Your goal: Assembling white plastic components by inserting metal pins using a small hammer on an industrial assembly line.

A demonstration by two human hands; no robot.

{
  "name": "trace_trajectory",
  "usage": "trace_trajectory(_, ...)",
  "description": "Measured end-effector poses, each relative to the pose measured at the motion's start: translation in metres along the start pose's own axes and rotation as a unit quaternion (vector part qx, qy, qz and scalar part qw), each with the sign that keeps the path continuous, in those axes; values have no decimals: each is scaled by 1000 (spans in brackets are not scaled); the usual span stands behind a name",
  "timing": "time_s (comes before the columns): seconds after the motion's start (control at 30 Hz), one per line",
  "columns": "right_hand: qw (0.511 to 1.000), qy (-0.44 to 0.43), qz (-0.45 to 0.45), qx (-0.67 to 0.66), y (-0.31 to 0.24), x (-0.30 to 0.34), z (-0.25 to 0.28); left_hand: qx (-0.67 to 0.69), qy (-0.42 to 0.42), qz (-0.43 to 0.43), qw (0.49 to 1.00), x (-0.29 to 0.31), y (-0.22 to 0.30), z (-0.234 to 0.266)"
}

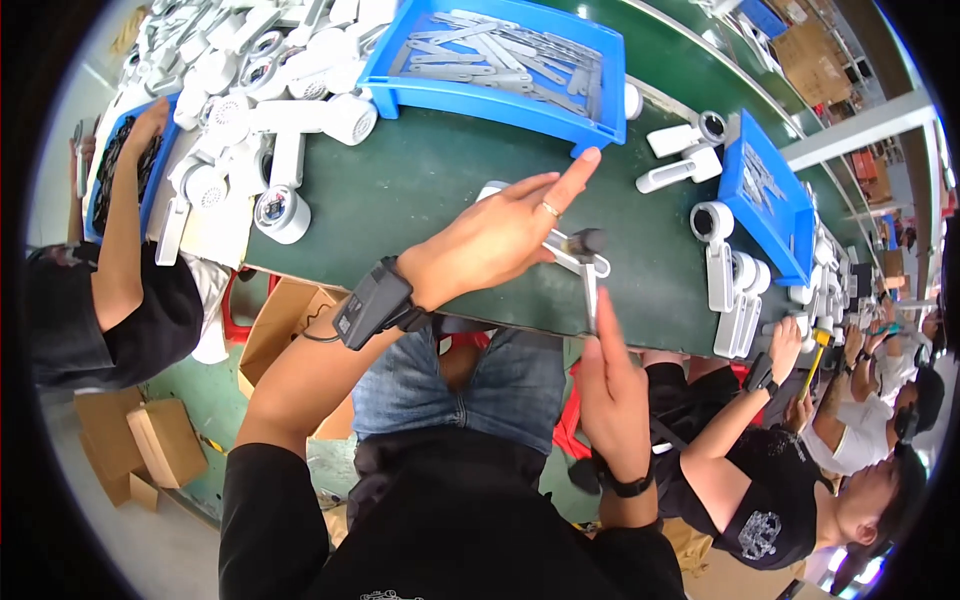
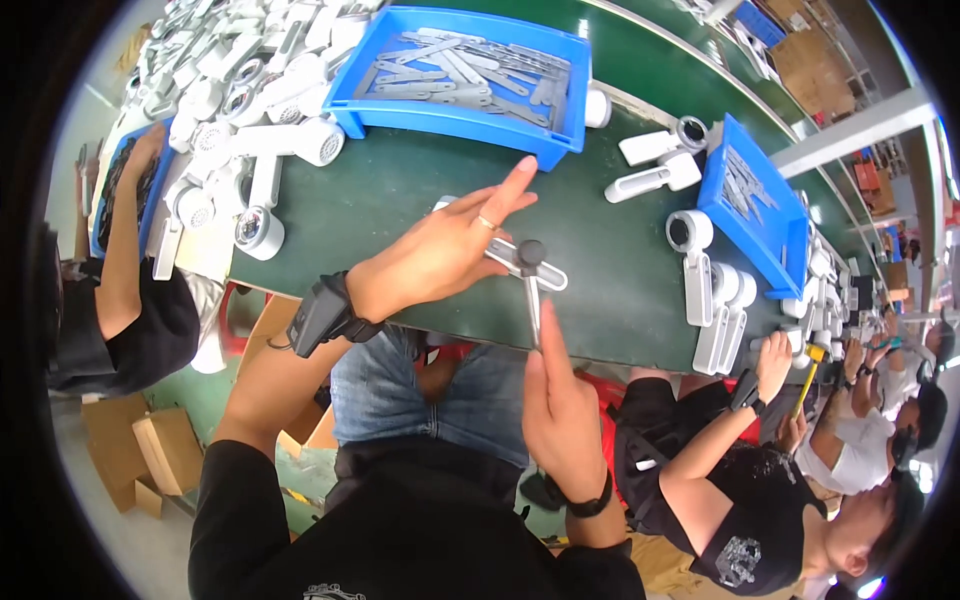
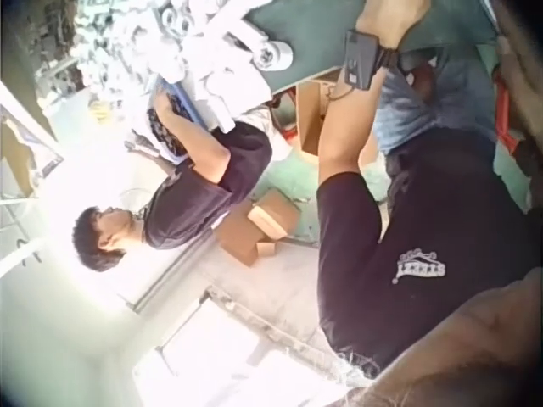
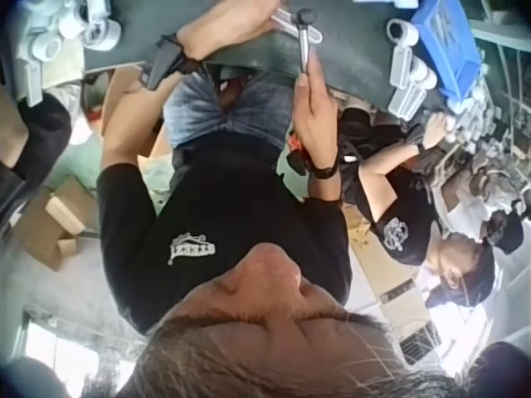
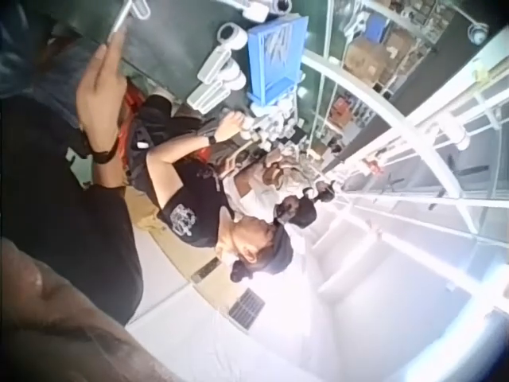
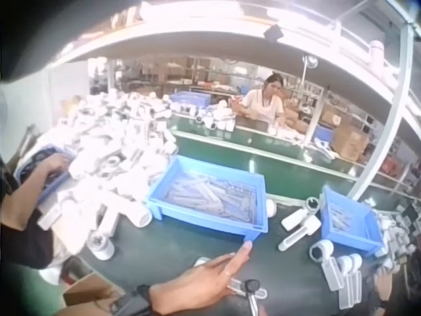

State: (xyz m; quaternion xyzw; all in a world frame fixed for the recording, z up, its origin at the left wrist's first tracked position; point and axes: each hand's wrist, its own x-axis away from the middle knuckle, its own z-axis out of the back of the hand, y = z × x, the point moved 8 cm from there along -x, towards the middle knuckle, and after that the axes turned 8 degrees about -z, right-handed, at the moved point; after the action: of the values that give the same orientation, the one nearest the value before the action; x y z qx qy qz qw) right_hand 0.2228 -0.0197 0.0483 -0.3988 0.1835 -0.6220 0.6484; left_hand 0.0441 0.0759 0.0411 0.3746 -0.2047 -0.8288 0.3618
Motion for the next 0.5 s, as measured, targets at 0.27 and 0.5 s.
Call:
trace_trajectory(0.27, 999, 31, 17, 32, 31, 8, 12, -9, -5, 0, 1000, -5, 5, -5)
trace_trajectory(0.5, 965, 220, 50, 131, 67, -7, 86, -247, -64, -126, 959, 13, 16, 8)
